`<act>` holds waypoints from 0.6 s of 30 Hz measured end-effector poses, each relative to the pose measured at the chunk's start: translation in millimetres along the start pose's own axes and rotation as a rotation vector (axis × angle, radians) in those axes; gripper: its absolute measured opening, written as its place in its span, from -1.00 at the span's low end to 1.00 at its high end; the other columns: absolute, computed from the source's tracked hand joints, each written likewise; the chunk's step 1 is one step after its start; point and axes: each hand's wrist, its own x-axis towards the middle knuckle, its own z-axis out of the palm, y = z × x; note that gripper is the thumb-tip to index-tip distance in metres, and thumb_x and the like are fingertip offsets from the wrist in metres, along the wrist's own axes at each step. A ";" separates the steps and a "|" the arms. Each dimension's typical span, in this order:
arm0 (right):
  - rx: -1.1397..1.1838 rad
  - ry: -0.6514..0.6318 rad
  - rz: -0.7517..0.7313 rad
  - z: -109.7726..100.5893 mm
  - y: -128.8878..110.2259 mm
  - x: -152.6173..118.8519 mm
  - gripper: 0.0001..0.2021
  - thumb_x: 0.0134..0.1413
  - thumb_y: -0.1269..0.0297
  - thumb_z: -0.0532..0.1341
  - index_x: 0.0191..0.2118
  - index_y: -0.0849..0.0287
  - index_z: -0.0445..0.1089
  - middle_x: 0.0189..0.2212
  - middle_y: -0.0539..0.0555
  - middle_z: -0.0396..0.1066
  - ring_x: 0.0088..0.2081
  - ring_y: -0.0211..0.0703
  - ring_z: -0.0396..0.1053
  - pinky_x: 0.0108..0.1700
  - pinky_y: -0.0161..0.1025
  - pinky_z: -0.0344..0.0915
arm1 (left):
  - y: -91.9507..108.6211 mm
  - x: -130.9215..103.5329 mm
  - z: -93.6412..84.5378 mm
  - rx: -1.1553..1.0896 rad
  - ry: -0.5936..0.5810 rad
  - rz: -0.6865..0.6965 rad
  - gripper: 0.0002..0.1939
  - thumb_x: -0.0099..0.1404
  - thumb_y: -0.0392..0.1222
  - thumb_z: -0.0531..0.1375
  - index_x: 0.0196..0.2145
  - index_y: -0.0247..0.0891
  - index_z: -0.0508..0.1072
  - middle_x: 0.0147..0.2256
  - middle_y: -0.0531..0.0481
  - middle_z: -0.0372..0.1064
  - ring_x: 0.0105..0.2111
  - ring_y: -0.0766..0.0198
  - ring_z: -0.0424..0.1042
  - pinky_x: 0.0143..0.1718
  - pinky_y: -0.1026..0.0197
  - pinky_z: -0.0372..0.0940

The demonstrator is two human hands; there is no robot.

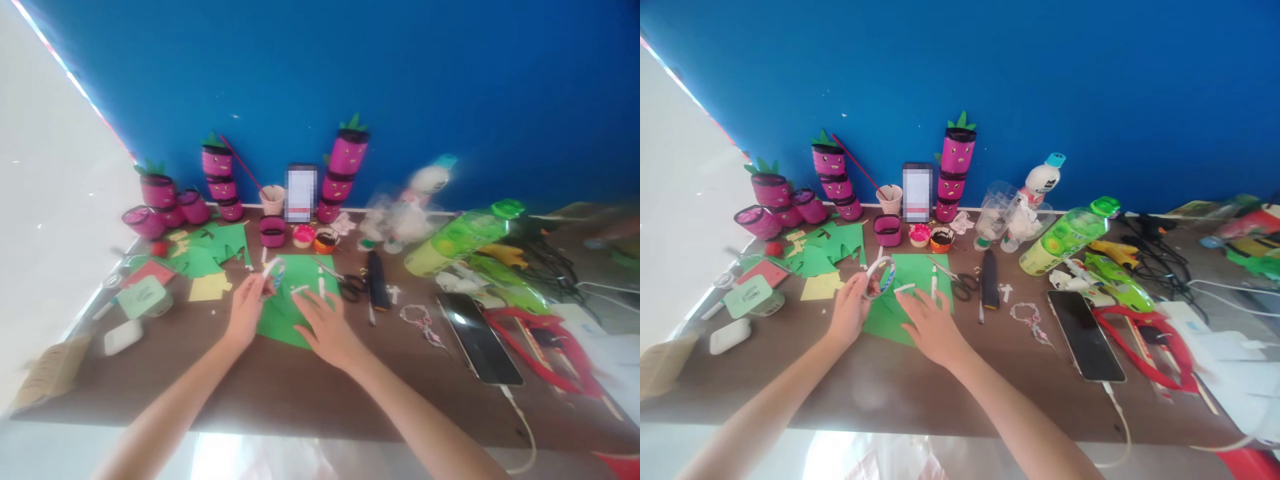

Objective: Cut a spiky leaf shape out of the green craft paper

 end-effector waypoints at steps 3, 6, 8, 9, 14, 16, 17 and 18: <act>0.022 -0.056 -0.016 -0.4 -1.6 -0.3 -0.48 0.17 0.29 0.05 0.23 0.16 -0.06 -0.04 0.23 0.38 0.06 0.01 0.25 0.11 0.16 -0.07 | -0.2 2.1 -3.5 0.011 0.068 0.024 -0.68 0.23 0.06 0.03 -0.40 -0.26 0.36 -0.52 0.06 0.26 -0.47 0.36 0.28 -0.37 0.29 0.23; 0.064 -0.039 0.008 -2.1 1.5 -1.3 -0.46 0.18 0.32 0.05 0.24 0.22 -0.12 -0.13 0.22 0.44 0.00 -0.03 0.32 0.12 0.16 -0.06 | 2.9 6.9 -13.3 0.261 0.162 0.144 -0.73 0.25 0.00 0.02 -0.38 -0.24 0.36 -0.43 0.00 0.31 -0.38 0.29 0.30 -0.28 0.22 0.24; 0.092 -0.030 0.020 -2.6 3.9 -1.9 -0.45 0.16 0.35 0.06 0.24 0.23 -0.12 -0.17 0.19 0.46 -0.04 -0.06 0.36 0.13 0.15 -0.05 | 4.7 10.8 -19.9 0.520 0.182 0.236 -0.78 0.24 -0.07 0.04 -0.30 -0.23 0.37 -0.32 -0.07 0.34 -0.24 0.17 0.30 -0.17 0.10 0.22; 0.105 -0.031 0.022 -2.5 4.7 -2.1 -0.45 0.16 0.37 0.06 0.23 0.23 -0.12 -0.17 0.18 0.47 -0.05 -0.07 0.37 0.13 0.15 -0.05 | 5.1 12.3 -22.1 0.651 0.197 0.300 -0.79 0.22 -0.10 0.06 -0.24 -0.23 0.37 -0.26 -0.12 0.32 -0.16 0.10 0.27 -0.11 0.02 0.18; 0.156 -0.041 0.023 -1.6 4.8 -2.2 -0.48 0.16 0.44 0.02 0.22 0.16 -0.10 -0.17 0.15 0.47 -0.07 -0.11 0.39 0.13 0.14 -0.02 | 0.1 7.0 -14.7 1.049 0.077 0.622 -0.64 0.11 -0.21 0.16 -0.09 -0.26 0.31 -0.02 -0.27 0.16 0.01 -0.09 0.09 0.00 -0.17 0.02; 0.173 -0.050 0.027 -1.5 4.0 -2.0 -0.48 0.16 0.46 0.02 0.22 0.14 -0.11 -0.17 0.13 0.48 -0.08 -0.13 0.39 0.14 0.13 -0.03 | -5.1 0.3 -6.5 1.141 -0.077 0.579 -0.74 0.13 -0.15 0.17 -0.19 -0.23 0.37 -0.01 -0.25 0.15 0.02 -0.13 0.07 -0.05 -0.18 0.04; 0.184 -0.055 0.031 -1.5 3.7 -2.0 -0.48 0.16 0.46 0.02 0.22 0.14 -0.11 -0.16 0.12 0.47 -0.08 -0.14 0.39 0.15 0.13 -0.05 | -8.0 -2.8 -2.8 1.178 -0.124 0.527 -0.77 0.13 -0.12 0.17 -0.24 -0.22 0.38 0.00 -0.25 0.15 0.02 -0.13 0.06 -0.07 -0.18 0.05; 0.193 -0.061 0.034 -1.5 3.5 -2.0 -0.48 0.16 0.47 0.01 0.22 0.14 -0.11 -0.16 0.12 0.47 -0.08 -0.14 0.39 0.16 0.13 -0.07 | -11.0 -5.2 0.3 1.198 -0.163 0.469 -0.79 0.14 -0.11 0.17 -0.27 -0.22 0.39 0.00 -0.24 0.15 0.02 -0.12 0.07 -0.08 -0.17 0.06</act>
